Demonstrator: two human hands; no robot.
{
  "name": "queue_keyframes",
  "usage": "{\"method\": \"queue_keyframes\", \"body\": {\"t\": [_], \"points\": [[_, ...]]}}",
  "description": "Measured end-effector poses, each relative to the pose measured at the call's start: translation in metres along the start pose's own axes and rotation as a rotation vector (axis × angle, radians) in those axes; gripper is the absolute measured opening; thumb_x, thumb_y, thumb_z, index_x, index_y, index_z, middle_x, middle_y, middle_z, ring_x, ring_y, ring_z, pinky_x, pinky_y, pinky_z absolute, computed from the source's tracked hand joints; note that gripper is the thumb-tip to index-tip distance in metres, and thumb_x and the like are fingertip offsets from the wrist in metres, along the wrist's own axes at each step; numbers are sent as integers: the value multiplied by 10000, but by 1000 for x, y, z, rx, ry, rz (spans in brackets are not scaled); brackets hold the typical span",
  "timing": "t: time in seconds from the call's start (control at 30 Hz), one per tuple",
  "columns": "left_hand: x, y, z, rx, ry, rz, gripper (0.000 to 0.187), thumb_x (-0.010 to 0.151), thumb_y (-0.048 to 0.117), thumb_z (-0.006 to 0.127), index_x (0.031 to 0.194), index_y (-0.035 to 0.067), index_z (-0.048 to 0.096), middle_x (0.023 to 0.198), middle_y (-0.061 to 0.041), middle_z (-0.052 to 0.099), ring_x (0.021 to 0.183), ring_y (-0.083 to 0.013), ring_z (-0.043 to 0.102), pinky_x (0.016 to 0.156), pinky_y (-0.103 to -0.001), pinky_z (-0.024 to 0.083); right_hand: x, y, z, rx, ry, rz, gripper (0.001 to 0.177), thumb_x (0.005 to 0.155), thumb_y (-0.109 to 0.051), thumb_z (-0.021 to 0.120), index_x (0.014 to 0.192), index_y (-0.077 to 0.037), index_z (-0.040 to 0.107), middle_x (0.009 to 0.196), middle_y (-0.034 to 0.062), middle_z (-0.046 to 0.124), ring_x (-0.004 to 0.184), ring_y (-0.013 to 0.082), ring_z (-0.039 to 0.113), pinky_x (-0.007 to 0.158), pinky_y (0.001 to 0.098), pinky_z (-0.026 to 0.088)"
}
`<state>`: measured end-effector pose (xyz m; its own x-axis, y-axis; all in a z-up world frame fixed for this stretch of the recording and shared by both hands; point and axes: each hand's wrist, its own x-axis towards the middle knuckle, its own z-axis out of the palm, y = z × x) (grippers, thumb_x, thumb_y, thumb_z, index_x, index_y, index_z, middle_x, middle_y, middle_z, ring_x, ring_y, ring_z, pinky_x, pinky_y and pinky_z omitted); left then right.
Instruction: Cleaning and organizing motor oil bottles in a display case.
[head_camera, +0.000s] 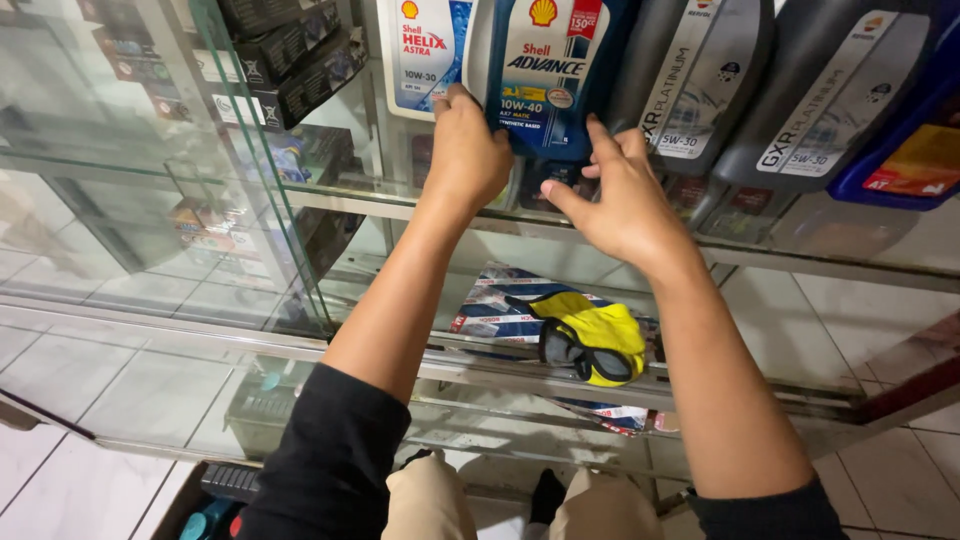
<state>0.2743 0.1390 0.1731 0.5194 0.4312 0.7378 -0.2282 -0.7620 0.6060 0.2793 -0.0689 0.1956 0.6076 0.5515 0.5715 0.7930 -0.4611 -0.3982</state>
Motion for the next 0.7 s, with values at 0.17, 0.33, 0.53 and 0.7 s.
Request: {"method": "queue_keyframes", "body": {"t": [0.17,0.33,0.53,0.7], "points": [[0,-1,-3,-27,3,13,374,771,-44,627,1125,-64,512,1093,-339,590,863,-493,664,815,-528,573,-3,-5,1,-30,26,19,818,898,-282,776,1492,139,403,1211,233,500,1057,328,671,866,423,558],[-3,6,-9,-39,11,21,366,774,-35,618,1119,-58,498,1092,-327,596,869,-484,665,816,-538,572,-5,-10,-1,-58,37,29,824,899,-287,778,1495,136,399,1229,237,514,1079,324,673,864,423,555],[-7,9,-11,-61,27,39,345,779,-47,607,1104,-49,493,1077,-311,581,849,-467,646,812,-533,558,-8,-5,1,-15,70,-32,783,893,-251,788,1464,153,434,1213,229,513,1049,310,677,863,411,557],[-8,1,-5,-67,85,83,381,774,-24,628,1124,-18,479,1090,-294,567,875,-468,636,808,-531,552,-11,-1,3,-42,99,-89,742,900,-252,797,1452,125,473,1196,218,521,1024,296,677,869,397,540]]}}
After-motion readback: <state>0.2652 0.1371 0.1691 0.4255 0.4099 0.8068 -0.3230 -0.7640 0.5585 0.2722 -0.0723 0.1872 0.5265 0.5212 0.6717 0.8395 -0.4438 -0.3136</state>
